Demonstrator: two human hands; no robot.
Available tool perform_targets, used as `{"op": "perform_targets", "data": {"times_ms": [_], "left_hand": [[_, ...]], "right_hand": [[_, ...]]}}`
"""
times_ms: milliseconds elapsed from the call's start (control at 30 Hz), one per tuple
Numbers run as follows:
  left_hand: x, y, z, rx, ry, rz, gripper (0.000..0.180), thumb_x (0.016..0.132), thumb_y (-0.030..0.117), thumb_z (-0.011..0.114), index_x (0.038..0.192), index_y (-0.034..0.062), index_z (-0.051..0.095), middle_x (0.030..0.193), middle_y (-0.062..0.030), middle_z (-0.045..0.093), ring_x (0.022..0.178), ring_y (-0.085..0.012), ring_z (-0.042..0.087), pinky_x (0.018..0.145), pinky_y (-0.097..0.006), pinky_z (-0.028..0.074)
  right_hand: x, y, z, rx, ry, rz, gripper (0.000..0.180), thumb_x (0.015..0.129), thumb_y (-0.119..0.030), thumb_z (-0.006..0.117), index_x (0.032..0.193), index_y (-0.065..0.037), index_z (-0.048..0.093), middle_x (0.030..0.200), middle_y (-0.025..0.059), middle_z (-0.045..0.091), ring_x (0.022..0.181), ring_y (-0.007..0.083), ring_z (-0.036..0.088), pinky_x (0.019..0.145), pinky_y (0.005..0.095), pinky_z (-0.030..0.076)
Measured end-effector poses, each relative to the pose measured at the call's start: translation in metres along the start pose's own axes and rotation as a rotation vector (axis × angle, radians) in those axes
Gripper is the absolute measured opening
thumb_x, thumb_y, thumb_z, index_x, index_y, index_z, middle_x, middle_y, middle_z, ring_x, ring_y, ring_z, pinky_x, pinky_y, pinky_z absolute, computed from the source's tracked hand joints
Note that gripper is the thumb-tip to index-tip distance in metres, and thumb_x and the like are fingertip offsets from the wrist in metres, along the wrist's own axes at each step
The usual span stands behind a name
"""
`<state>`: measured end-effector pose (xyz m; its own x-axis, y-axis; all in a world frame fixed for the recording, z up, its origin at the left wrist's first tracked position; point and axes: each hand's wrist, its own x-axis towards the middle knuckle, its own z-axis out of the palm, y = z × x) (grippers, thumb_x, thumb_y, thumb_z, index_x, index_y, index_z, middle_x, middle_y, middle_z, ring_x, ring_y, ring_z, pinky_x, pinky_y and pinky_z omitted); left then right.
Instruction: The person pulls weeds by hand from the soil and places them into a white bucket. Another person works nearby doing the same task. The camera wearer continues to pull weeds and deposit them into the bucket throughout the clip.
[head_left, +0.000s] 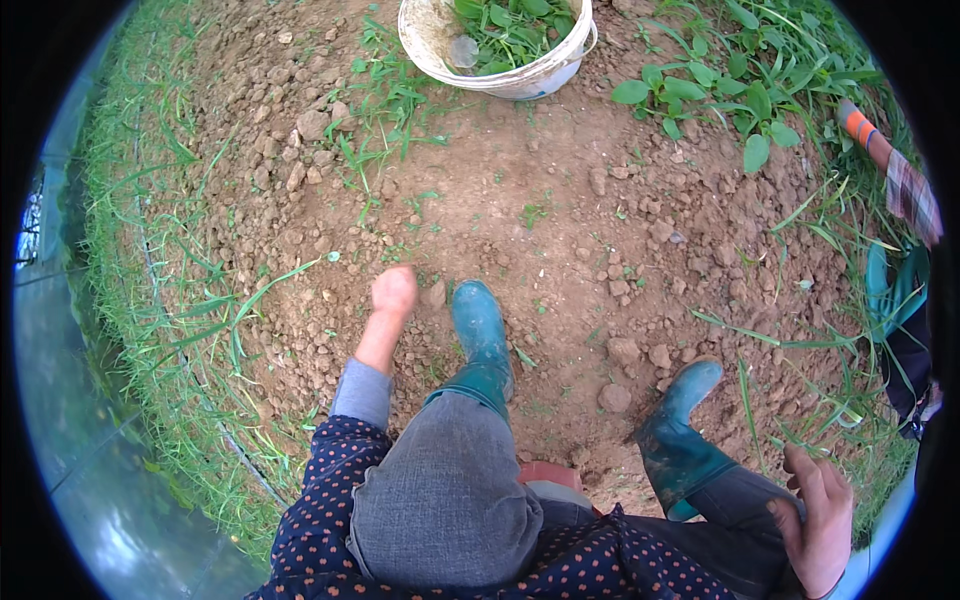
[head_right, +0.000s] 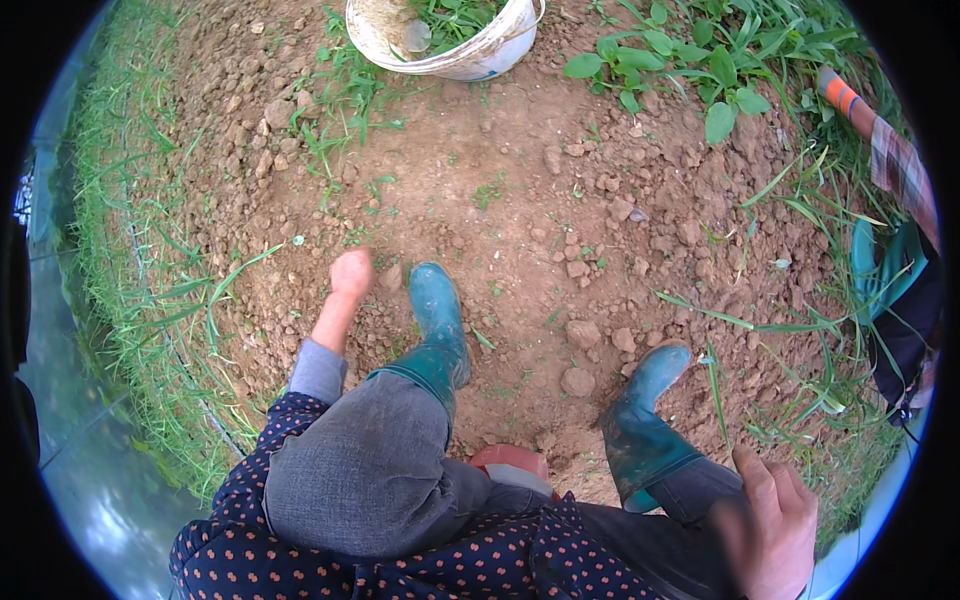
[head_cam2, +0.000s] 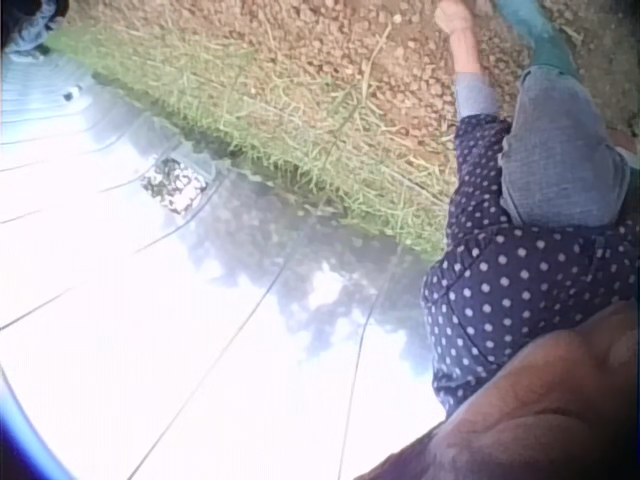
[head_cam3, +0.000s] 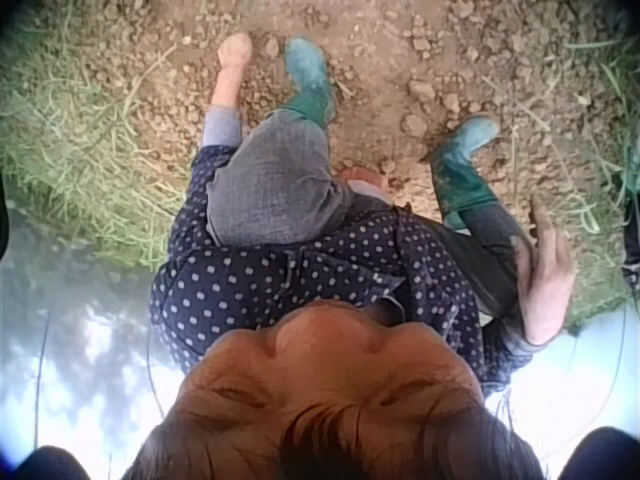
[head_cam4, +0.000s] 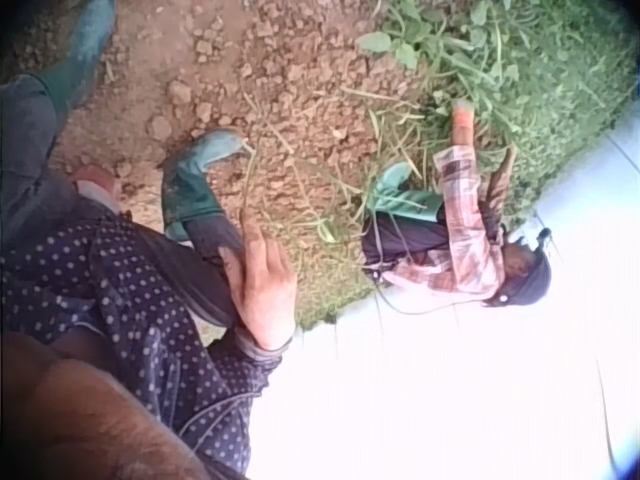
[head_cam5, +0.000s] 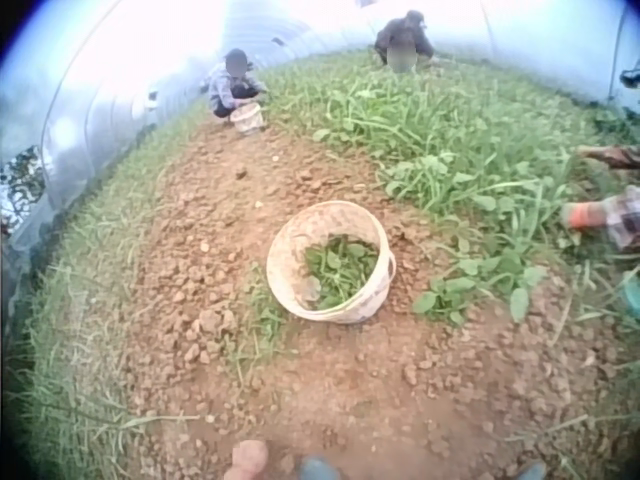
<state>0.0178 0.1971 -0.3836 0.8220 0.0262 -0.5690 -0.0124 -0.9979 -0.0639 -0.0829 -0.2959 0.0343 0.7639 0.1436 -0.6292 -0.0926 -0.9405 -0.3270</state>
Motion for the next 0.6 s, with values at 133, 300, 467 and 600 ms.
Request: {"op": "perform_targets", "data": {"times_ms": [133, 300, 467, 600], "left_hand": [[-0.005, -0.007, -0.080, -0.347, 0.269, 0.019, 0.028, 0.088, 0.028, 0.057, 0.085, 0.0007, 0.063, 0.084, -0.0170, 0.068, 0.077, -0.0354, 0.066, 0.075, -0.043, 0.051], [0.048, 0.055, -0.233, -1.185, 0.340, 0.342, 0.034, 0.093, 0.026, 0.057, 0.114, -0.0008, 0.057, 0.083, -0.0066, 0.063, 0.068, -0.0112, 0.058, 0.063, -0.026, 0.046], [0.087, 0.086, -0.273, -1.355, 0.275, 0.599, 0.060, 0.088, 0.028, 0.063, 0.135, -0.0011, 0.040, 0.108, -0.0156, 0.064, 0.092, -0.0177, 0.066, 0.082, -0.033, 0.051], [0.065, 0.031, -0.170, -0.476, 0.096, 0.415, 0.029, 0.078, 0.021, 0.069, 0.102, 0.0060, 0.067, 0.100, -0.0155, 0.067, 0.089, -0.0294, 0.065, 0.079, -0.038, 0.052]], "right_hand": [[0.000, 0.000, 0.001, -0.004, -0.002, 0.008, 0.046, 0.084, -0.003, 0.061, 0.129, -0.005, 0.053, 0.091, 0.0181, 0.060, 0.078, 0.0330, 0.059, 0.069, 0.0392, 0.047], [0.002, -0.007, 0.000, 0.003, -0.004, -0.007, 0.047, 0.084, -0.004, 0.062, 0.129, -0.007, 0.052, 0.088, 0.0169, 0.059, 0.076, 0.0308, 0.058, 0.069, 0.0394, 0.046], [0.002, -0.005, -0.001, -0.036, 0.031, -0.050, 0.047, 0.083, -0.004, 0.063, 0.129, -0.006, 0.052, 0.087, 0.0166, 0.058, 0.076, 0.0319, 0.057, 0.069, 0.0400, 0.046], [0.003, -0.002, -0.004, -0.038, 0.019, -0.033, 0.046, 0.083, -0.003, 0.063, 0.128, -0.005, 0.052, 0.088, 0.0174, 0.058, 0.077, 0.0328, 0.057, 0.069, 0.0406, 0.045]]}}
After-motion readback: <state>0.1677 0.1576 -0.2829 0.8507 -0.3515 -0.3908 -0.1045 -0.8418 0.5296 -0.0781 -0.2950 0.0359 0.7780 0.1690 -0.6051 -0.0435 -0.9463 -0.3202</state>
